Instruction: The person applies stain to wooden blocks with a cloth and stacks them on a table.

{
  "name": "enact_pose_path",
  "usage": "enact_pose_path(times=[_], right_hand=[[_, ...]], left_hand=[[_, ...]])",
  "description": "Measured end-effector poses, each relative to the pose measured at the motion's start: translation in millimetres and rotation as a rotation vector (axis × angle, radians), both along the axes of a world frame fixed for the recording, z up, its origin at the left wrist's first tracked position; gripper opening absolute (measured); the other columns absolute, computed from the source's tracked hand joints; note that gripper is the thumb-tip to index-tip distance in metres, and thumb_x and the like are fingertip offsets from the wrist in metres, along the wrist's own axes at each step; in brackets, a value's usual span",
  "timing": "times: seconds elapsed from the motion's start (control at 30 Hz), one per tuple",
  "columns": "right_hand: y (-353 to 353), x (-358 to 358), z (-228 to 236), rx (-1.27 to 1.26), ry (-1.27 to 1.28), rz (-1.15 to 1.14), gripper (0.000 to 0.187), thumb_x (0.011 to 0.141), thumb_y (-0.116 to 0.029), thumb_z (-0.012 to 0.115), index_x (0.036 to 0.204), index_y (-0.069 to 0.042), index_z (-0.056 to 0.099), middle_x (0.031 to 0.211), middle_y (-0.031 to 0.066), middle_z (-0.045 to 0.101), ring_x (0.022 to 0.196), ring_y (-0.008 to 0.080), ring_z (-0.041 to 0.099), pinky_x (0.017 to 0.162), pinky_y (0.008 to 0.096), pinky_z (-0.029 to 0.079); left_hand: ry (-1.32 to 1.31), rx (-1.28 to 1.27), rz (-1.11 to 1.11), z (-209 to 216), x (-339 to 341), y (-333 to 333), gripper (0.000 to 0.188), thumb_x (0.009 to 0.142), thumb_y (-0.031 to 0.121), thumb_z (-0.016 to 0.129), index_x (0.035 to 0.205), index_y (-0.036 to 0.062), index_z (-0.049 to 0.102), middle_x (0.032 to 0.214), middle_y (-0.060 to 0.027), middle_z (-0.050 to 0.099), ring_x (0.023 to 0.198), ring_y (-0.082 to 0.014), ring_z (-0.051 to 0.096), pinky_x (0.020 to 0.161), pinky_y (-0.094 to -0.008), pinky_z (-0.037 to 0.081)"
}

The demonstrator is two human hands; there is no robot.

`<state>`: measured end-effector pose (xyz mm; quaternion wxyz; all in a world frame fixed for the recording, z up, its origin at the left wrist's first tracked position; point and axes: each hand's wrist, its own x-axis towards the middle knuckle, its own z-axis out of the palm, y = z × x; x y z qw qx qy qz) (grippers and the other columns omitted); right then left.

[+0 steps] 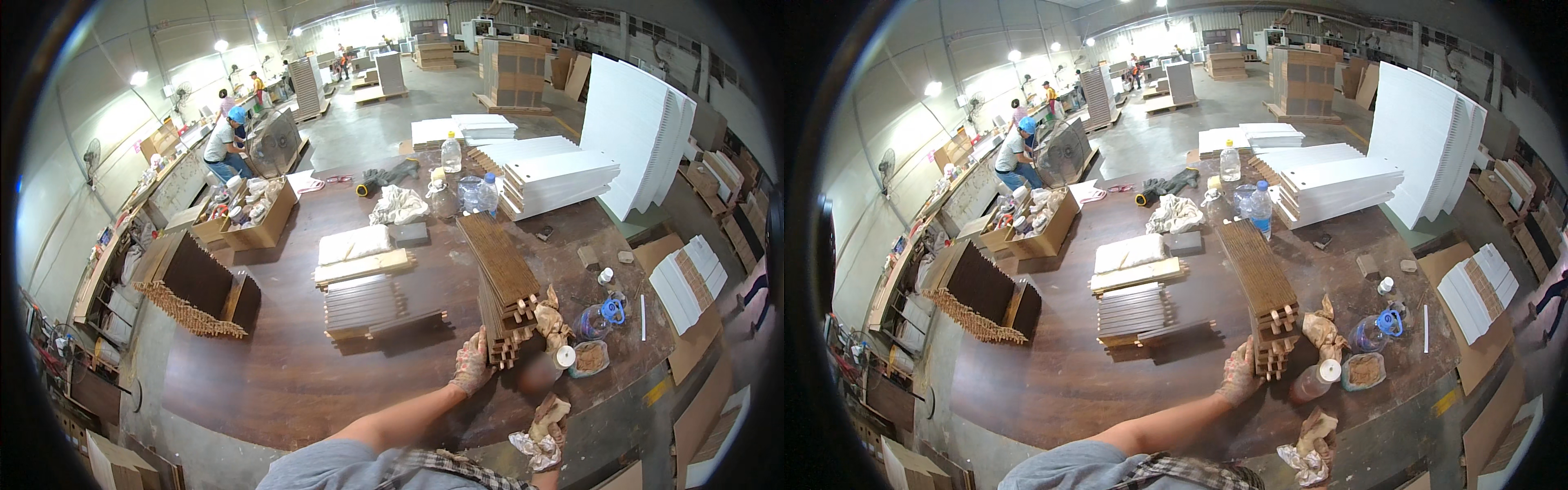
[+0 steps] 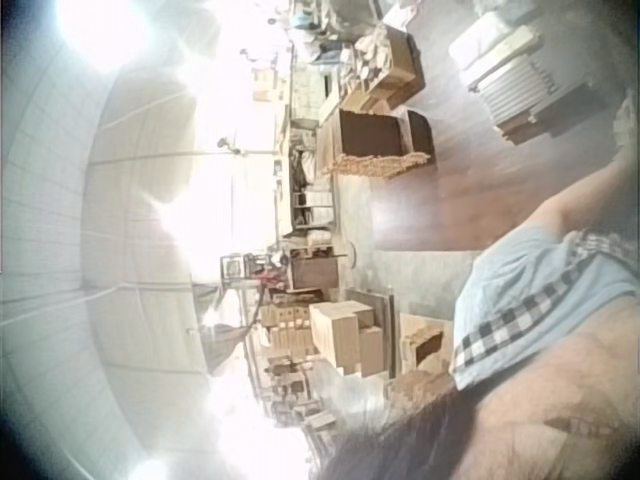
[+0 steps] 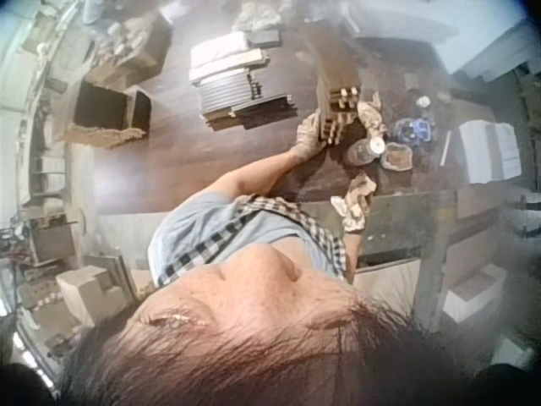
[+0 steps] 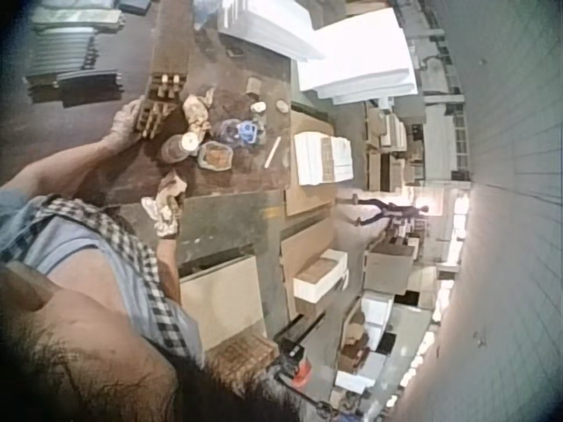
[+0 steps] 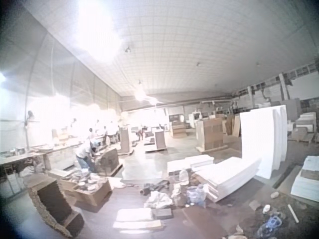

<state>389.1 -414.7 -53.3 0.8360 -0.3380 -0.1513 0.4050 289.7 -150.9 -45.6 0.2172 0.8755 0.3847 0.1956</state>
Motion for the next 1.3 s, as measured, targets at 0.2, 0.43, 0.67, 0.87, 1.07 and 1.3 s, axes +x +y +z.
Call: enact_pose_path(times=[0.2,0.43,0.67,0.87,1.07,1.3], right_hand=[[-5,14,-16,-0.057,0.081,-0.042,0.05,0.082,-0.002,0.065,0.13,-0.003,0.051,0.124,0.0098,0.057,0.109,0.0229,0.058,0.093,0.0345,0.05],[-18,11,-21,-0.046,-0.076,-0.009,0.052,0.089,-0.012,0.063,0.136,0.002,0.045,0.137,0.014,0.05,0.121,0.0245,0.053,0.102,0.0363,0.044],[-18,19,-34,0.431,0.986,0.037,0.041,0.091,-0.01,0.06,0.129,0.002,0.05,0.133,0.0173,0.053,0.118,0.0267,0.056,0.099,0.0384,0.05],[-24,8,-13,0.194,0.29,-0.125,0.034,0.091,0.0,0.058,0.125,0.001,0.058,0.132,0.0155,0.056,0.116,0.026,0.059,0.1,0.0388,0.05],[-20,8,-3,0.2,0.39,-0.117,0.035,0.088,0.005,0.059,0.123,0.002,0.06,0.137,0.0156,0.052,0.122,0.0271,0.054,0.103,0.0385,0.048],[-28,4,16,0.133,0.42,-0.19,0.045,0.08,0.014,0.061,0.124,0.002,0.059,0.14,0.0159,0.049,0.126,0.0263,0.05,0.094,0.0337,0.053]], left_hand=[[0.096,-0.04,-0.006,13,4,5,0.105,0.074,0.032,0.078,0.151,-0.0043,0.018,0.143,-0.0183,0.039,0.123,-0.0357,0.047,0.098,-0.0463,0.041],[0.049,0.089,-0.003,-14,15,34,0.106,0.071,0.036,0.079,0.149,-0.008,0.02,0.136,-0.0176,0.045,0.117,-0.0357,0.049,0.096,-0.0443,0.042],[0.135,0.035,0.106,-8,32,47,0.096,0.073,0.023,0.077,0.148,-0.0055,0.023,0.134,-0.0191,0.048,0.119,-0.0359,0.049,0.098,-0.0463,0.041],[-0.219,0.032,-0.26,15,-17,12,0.072,0.075,0.026,0.078,0.134,0.0013,0.046,0.123,-0.0201,0.054,0.112,-0.0394,0.053,0.096,-0.0459,0.043],[-0.354,-0.306,-0.456,28,24,-51,0.066,0.072,0.018,0.079,0.13,0.003,0.051,0.129,-0.0217,0.055,0.123,-0.0386,0.051,0.103,-0.0445,0.041],[-0.446,-0.365,-0.379,3,77,-35,0.082,0.071,0.024,0.084,0.138,0.0048,0.041,0.119,-0.0203,0.062,0.111,-0.0379,0.061,0.092,-0.0448,0.05]])
